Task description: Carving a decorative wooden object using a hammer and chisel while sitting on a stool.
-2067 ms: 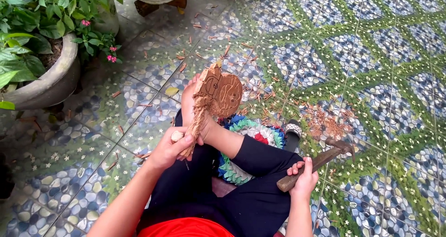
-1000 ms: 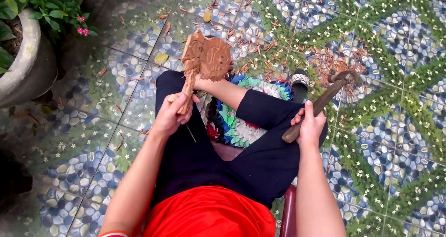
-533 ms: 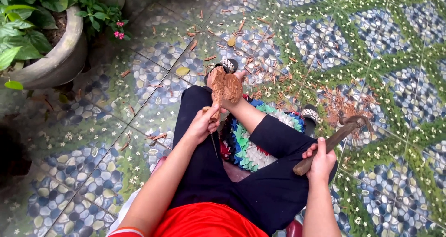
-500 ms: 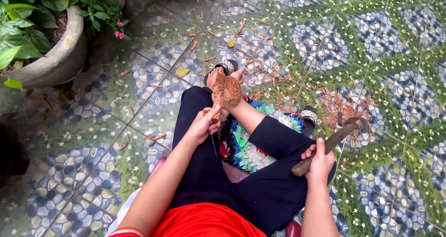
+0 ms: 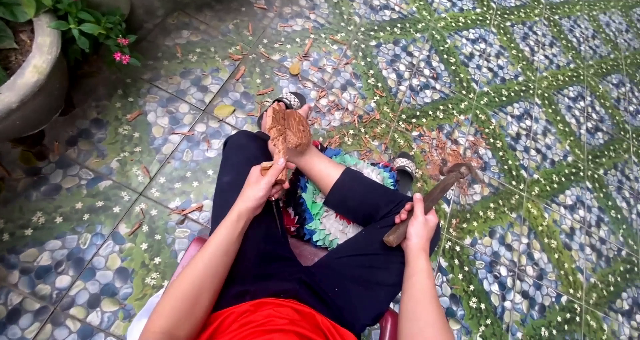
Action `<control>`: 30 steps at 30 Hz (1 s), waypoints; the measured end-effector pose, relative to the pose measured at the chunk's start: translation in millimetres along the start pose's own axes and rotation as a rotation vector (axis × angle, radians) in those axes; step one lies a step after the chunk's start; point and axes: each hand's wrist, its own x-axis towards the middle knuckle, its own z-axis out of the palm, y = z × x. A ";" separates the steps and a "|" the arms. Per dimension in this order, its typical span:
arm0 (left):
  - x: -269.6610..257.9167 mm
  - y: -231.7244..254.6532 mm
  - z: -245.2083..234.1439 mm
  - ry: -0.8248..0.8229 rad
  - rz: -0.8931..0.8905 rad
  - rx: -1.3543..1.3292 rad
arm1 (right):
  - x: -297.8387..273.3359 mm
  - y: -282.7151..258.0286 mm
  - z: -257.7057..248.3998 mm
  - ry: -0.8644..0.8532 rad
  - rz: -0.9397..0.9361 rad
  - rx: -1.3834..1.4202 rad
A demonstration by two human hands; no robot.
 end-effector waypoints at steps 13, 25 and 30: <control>-73.3 94.4 173.3 -0.623 0.649 0.065 | 27.8 37.3 -7.1 0.065 0.083 -0.043; -43.3 41.9 181.1 -0.289 0.227 0.242 | -5.3 -6.8 10.5 -0.008 0.133 0.068; 22.5 -2.3 115.3 -0.119 -0.099 0.443 | -4.3 -5.9 9.6 -0.010 0.141 0.061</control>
